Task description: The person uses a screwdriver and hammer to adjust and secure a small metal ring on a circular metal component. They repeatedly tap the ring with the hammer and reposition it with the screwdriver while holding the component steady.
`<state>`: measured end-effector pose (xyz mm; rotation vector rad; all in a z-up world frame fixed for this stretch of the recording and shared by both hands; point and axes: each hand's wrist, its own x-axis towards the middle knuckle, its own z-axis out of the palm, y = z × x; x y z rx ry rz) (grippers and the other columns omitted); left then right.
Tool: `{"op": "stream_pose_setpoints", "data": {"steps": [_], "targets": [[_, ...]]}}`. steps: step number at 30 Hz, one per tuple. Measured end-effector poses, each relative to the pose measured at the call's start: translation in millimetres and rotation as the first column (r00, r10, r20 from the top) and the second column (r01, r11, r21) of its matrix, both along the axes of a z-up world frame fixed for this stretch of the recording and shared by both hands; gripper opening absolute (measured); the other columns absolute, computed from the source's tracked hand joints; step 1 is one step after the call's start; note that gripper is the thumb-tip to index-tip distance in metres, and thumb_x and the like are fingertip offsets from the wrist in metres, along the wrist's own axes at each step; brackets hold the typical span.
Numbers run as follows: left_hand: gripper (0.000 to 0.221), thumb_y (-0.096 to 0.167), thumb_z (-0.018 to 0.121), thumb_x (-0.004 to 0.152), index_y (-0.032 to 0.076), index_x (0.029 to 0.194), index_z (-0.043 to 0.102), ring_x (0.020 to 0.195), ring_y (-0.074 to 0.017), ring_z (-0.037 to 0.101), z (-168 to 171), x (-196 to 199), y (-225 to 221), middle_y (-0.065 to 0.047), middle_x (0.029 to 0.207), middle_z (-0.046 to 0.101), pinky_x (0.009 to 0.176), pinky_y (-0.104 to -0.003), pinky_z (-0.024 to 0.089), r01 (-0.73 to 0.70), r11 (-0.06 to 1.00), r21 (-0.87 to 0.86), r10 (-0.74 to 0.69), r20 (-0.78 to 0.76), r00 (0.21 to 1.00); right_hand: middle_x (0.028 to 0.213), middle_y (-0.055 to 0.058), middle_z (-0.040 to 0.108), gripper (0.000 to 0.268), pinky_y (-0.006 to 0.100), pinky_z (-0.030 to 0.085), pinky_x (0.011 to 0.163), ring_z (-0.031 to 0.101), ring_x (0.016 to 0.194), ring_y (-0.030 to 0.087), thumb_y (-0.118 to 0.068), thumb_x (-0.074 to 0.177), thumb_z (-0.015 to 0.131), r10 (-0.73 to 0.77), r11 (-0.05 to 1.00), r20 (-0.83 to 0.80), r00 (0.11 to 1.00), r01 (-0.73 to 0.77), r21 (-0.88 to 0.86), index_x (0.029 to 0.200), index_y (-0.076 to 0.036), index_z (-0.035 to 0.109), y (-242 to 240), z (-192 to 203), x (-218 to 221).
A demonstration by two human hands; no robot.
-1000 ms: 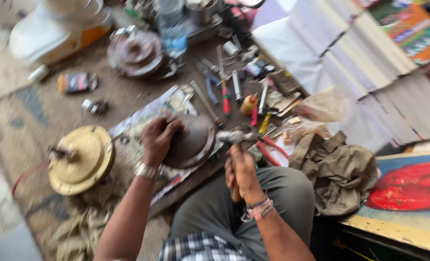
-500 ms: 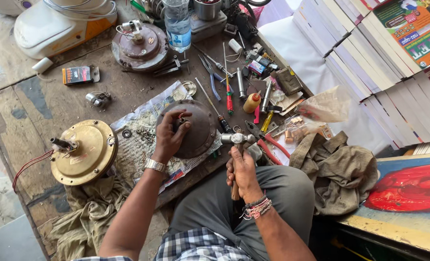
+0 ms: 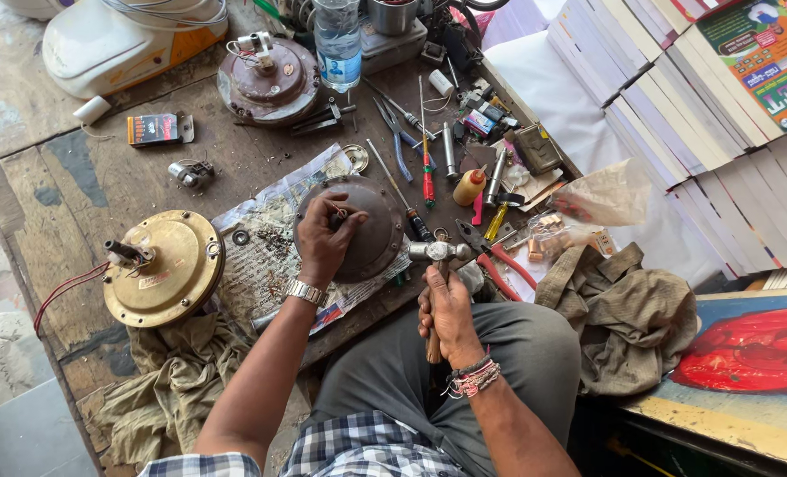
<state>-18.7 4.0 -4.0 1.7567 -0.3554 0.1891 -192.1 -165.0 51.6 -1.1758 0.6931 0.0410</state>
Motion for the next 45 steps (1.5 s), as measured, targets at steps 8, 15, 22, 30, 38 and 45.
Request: {"op": "stream_pose_setpoints", "data": {"steps": [8,15,22,30,38,45], "targets": [[0.019,0.008,0.069,0.099,0.003,0.117,0.069,0.126,-0.0259,0.066,17,-3,7,-0.015,0.121,0.075,0.118,-0.049,0.043,0.15,0.982,0.115,-0.177,0.283,0.943,0.065,0.001,0.049,0.042,0.025,0.043,0.036,0.046,0.042,0.007,-0.046,0.098,0.058,-0.015,0.999,0.004,1.0,0.015,0.049,0.109,-0.006,0.052,-4,-6,1],[0.009,0.01,0.065,0.102,0.004,0.108,0.07,0.107,-0.0206,0.075,7,6,6,-0.013,0.112,0.077,0.106,-0.041,0.056,0.176,0.984,-0.041,-0.171,0.112,0.979,0.066,0.001,0.049,0.04,0.026,0.042,0.036,0.045,0.043,0.007,-0.047,0.1,0.056,-0.113,0.99,0.063,0.992,0.107,0.089,0.107,-0.008,0.051,-6,-7,4],[0.017,0.01,0.06,0.105,-0.001,0.116,0.068,0.095,-0.0151,0.073,18,-3,22,-0.012,0.107,0.077,0.085,-0.029,0.061,0.201,0.89,-0.409,-0.277,-0.135,0.951,0.065,0.0,0.047,0.04,0.026,0.042,0.035,0.046,0.042,0.008,-0.048,0.103,0.051,-0.347,0.938,0.379,0.858,0.316,0.142,0.105,-0.009,0.048,-4,1,5],[0.013,0.012,0.064,0.104,0.0,0.107,0.069,0.096,-0.0139,0.073,42,-8,35,-0.011,0.107,0.078,0.085,-0.029,0.06,0.152,0.935,-0.322,-0.195,-0.106,0.975,0.063,0.001,0.049,0.048,0.027,0.04,0.033,0.047,0.041,0.008,-0.052,0.105,0.054,-0.087,0.994,0.307,0.948,0.064,0.084,0.101,-0.004,0.05,-4,-23,-6],[0.009,0.006,0.063,0.104,-0.001,0.108,0.068,0.111,-0.0192,0.072,41,-12,7,-0.01,0.108,0.076,0.098,-0.032,0.058,0.167,0.9,-0.401,-0.225,-0.101,0.969,0.066,0.0,0.052,0.039,0.026,0.043,0.037,0.048,0.043,0.008,-0.045,0.101,0.06,-0.03,0.996,0.19,0.981,0.013,0.091,0.114,-0.01,0.052,-5,6,3],[0.007,0.002,0.068,0.102,-0.003,0.107,0.071,0.113,-0.0216,0.071,3,-6,-12,-0.013,0.112,0.075,0.103,-0.033,0.056,0.115,0.979,-0.169,-0.115,0.011,0.993,0.072,-0.004,0.061,0.04,0.024,0.048,0.045,0.053,0.051,0.005,-0.037,0.094,0.062,-0.071,0.943,0.055,0.996,0.085,-0.322,0.129,-0.019,0.064,-97,75,-45]]}}
